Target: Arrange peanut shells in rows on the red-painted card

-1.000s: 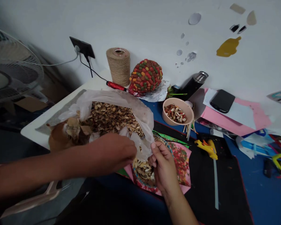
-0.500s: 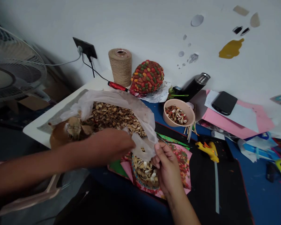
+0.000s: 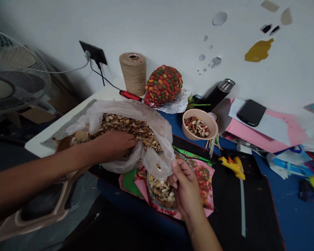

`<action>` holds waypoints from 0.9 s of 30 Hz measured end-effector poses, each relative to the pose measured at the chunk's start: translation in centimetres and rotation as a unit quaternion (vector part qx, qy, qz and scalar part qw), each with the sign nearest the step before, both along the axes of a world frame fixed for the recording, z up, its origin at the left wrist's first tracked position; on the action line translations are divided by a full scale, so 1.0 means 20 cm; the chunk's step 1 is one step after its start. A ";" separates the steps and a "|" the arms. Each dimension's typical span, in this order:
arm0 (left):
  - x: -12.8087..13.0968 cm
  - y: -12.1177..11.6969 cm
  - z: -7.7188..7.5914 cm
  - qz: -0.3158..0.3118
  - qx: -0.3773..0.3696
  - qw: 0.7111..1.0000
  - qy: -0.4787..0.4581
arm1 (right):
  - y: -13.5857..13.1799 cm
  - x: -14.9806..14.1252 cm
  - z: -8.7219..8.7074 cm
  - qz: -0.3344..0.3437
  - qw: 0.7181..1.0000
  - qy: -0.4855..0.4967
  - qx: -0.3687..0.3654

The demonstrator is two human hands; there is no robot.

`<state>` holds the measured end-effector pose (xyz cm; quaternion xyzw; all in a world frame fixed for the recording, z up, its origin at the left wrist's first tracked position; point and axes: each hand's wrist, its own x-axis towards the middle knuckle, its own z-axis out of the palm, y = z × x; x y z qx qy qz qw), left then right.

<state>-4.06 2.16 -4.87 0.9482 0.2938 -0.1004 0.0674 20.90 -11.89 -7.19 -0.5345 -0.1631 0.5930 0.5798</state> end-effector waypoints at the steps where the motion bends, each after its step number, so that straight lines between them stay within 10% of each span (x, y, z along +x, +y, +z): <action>1: 0.00 0.00 -0.02 0.000 0.004 1.000 0.002 | 0.00 0.00 0.00 0.001 1.000 -0.001 0.001; 6: -0.02 0.04 -0.03 0.018 -0.002 1.000 -0.003 | -0.01 0.00 0.00 0.004 1.000 -0.005 -0.001; 15: 0.07 -0.15 0.27 0.032 -0.083 0.987 -0.135 | 0.00 -0.01 -0.01 0.012 1.000 -0.018 -0.003; 19: 0.26 -0.35 0.15 -0.141 -0.057 0.977 -0.147 | 0.02 -0.02 0.01 0.007 1.000 -0.025 -0.002; 23: 0.39 -0.44 -0.03 -0.193 0.007 0.960 -0.202 | 0.02 -0.02 0.03 0.009 0.999 -0.031 -0.001; 27: 0.39 -0.42 -0.01 -0.190 -0.011 0.962 -0.195 | 0.00 0.01 0.03 0.009 1.000 -0.025 0.006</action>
